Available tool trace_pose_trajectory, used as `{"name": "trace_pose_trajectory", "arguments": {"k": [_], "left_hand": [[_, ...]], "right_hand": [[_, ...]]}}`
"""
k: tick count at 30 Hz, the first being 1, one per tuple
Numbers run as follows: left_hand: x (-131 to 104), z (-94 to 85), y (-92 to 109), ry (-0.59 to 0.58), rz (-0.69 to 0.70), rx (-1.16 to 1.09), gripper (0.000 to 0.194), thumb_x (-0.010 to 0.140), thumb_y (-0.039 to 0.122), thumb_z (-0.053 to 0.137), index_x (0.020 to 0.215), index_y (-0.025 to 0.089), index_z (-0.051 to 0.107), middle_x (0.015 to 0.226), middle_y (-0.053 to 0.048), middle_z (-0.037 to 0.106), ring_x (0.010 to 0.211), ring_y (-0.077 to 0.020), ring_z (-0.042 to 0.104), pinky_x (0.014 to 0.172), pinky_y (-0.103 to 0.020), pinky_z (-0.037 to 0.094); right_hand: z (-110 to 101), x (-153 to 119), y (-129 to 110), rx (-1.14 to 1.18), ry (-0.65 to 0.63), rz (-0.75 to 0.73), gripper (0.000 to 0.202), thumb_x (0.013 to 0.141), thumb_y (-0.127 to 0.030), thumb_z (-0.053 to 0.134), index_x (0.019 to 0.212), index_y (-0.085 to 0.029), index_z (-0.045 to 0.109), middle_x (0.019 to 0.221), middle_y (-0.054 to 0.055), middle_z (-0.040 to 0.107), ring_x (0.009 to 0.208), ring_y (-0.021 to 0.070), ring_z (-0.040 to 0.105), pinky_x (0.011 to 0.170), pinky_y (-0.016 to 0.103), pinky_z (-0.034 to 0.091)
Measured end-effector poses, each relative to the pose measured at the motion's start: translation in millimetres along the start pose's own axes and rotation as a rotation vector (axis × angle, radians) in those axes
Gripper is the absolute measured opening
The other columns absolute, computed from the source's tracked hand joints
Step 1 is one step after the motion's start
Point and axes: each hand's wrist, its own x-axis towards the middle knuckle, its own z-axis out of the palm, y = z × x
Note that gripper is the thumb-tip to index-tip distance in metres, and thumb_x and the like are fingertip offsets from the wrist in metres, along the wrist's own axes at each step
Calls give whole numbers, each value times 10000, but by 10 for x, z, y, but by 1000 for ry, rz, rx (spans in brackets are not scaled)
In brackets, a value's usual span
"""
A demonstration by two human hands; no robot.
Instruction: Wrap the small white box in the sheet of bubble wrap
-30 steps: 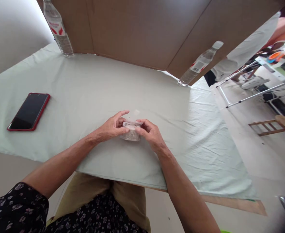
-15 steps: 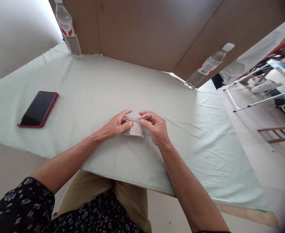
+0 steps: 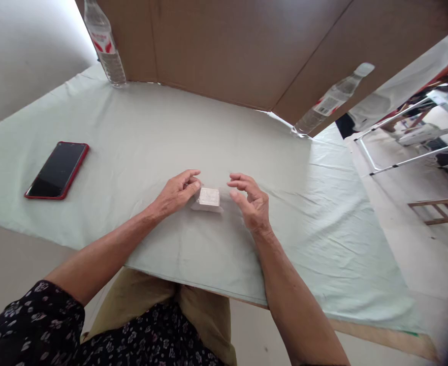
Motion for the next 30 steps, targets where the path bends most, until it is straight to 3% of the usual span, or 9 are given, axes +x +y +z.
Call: {"name": "trace_pose_trajectory", "arguments": {"k": [5,9,14,18,21,25,30], "left_hand": [[-18,-174,69,-20,-74,-21,666,816,398,611,1435,198,469,1351,-128,596,1201,-301,569,1052,-490,421],[-46,-245,81,-198,-55,122,944,741,418,710,1560,284,259,1536,-142,426,1328,-396,459,1063,-594,384],[-70,-200,75,-305,11,235,1027,723,401,721,1581,221,186,1583,-178,344,1445,-391,321,1139,-582,308],[-53,-165,33,-317,56,236,1031,724,379,725,1579,192,180,1545,-197,389,1448,-358,336,1154,-550,305],[-42,-138,16,-312,82,226,987,745,356,707,1573,179,201,1463,-182,479,1358,-328,456,1113,-506,378],[-48,-79,-6,-291,143,221,909,776,336,669,1564,217,232,1336,-130,568,1200,-271,567,1029,-456,460],[-65,10,-60,-276,325,287,869,748,219,629,1546,224,285,1377,-122,550,1245,-269,536,1081,-447,423]], "right_hand": [[-75,69,223,180,32,228,389,799,-441,669,1149,-271,659,1291,63,653,1161,267,620,976,444,495],[-51,49,188,173,-87,197,577,767,-514,712,1284,-297,577,1421,74,564,1292,285,546,1015,443,474],[-44,17,91,90,-238,149,707,746,-541,749,1374,-317,513,1494,79,500,1378,293,469,1072,471,423],[-34,1,29,8,-260,68,573,780,-512,729,1299,-316,589,1506,71,493,1418,290,419,1096,491,404],[19,-20,-11,-41,-235,11,425,803,-453,721,1197,-306,656,1480,66,523,1400,276,449,1137,498,370],[130,-55,-51,-124,-160,-49,259,822,-348,714,1072,-283,711,1411,71,586,1338,259,519,1132,485,390],[207,-66,-110,-226,-3,-128,102,896,-295,616,897,-257,711,1263,78,679,1210,245,605,1048,476,459]]}}
